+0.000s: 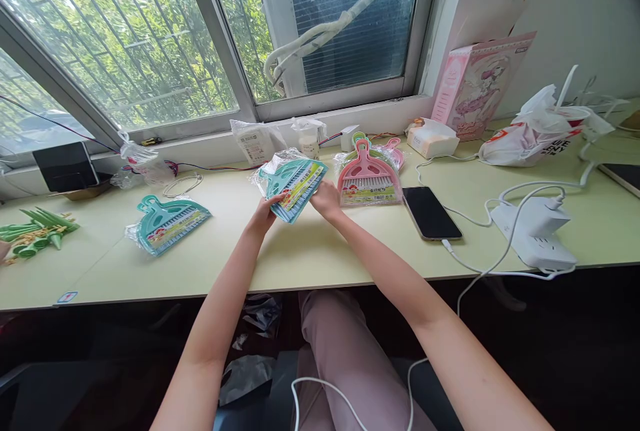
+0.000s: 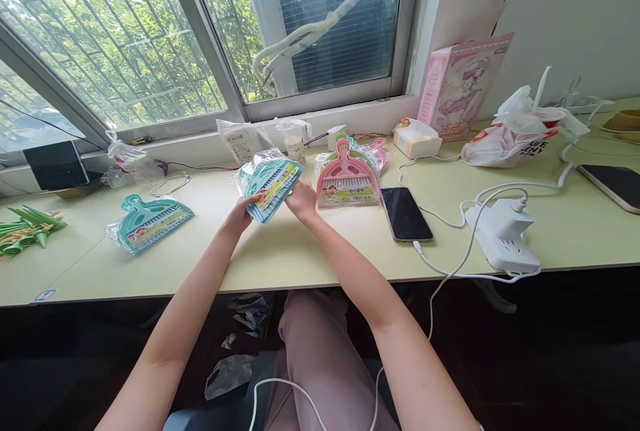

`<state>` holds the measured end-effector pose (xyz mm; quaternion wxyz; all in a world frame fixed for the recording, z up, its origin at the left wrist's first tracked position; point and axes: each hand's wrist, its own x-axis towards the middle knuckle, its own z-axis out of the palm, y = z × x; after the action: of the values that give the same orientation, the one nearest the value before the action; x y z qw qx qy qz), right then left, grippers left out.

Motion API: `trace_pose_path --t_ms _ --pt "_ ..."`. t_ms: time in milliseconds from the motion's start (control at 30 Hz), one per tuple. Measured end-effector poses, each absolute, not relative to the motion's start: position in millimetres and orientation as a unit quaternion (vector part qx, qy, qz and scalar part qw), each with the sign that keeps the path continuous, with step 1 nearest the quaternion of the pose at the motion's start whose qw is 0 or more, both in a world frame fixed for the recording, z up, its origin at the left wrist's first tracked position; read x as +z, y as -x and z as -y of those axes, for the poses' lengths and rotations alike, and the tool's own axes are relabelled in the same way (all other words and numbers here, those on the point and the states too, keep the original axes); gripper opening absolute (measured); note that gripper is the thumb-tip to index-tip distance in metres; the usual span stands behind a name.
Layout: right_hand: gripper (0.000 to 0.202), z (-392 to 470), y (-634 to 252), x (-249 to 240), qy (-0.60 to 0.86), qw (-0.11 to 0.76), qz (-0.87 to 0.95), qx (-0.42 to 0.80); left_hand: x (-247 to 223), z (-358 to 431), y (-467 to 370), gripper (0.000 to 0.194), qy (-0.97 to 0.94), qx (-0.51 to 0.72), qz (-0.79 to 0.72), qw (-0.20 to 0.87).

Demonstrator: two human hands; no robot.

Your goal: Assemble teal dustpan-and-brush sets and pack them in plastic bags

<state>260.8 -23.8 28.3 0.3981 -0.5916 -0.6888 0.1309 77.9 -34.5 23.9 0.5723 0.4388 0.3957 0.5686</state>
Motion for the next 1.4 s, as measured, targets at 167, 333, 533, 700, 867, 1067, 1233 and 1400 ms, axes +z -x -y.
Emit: trace_pose_path --t_ms 167,333,533,700,867,1067,1233,1400 --pt "0.014 25.2 -258.0 30.7 0.593 0.407 0.683 0.128 23.4 31.7 -76.6 0.035 -0.406 0.594 -0.406 0.563" --pt "0.015 24.5 -256.8 28.4 0.596 0.415 0.671 0.151 24.0 32.4 -78.2 0.033 -0.408 0.591 -0.414 0.56" --pt "0.019 24.4 -257.3 26.8 0.607 0.395 0.677 0.131 25.4 34.0 -77.9 0.033 -0.415 0.576 -0.424 0.562" --pt "0.01 24.2 -255.2 26.1 0.592 0.418 0.68 0.11 26.5 35.5 -78.2 0.035 -0.421 0.561 -0.422 0.574" --pt "0.015 24.3 -255.5 25.4 0.589 0.423 0.681 0.099 26.2 35.7 -78.6 0.034 -0.417 0.563 -0.419 0.577" --pt "0.022 25.0 -258.7 25.2 0.595 0.415 0.683 0.083 24.3 34.1 -77.1 0.036 -0.419 0.556 -0.417 0.584" --pt "0.02 25.4 -258.8 26.0 0.606 0.417 0.674 0.065 24.1 34.8 -79.4 0.038 -0.426 0.555 -0.408 0.587" --pt "0.019 23.8 -260.3 24.7 0.615 0.409 0.671 0.062 21.9 34.6 -79.8 0.037 -0.437 0.541 -0.404 0.594"
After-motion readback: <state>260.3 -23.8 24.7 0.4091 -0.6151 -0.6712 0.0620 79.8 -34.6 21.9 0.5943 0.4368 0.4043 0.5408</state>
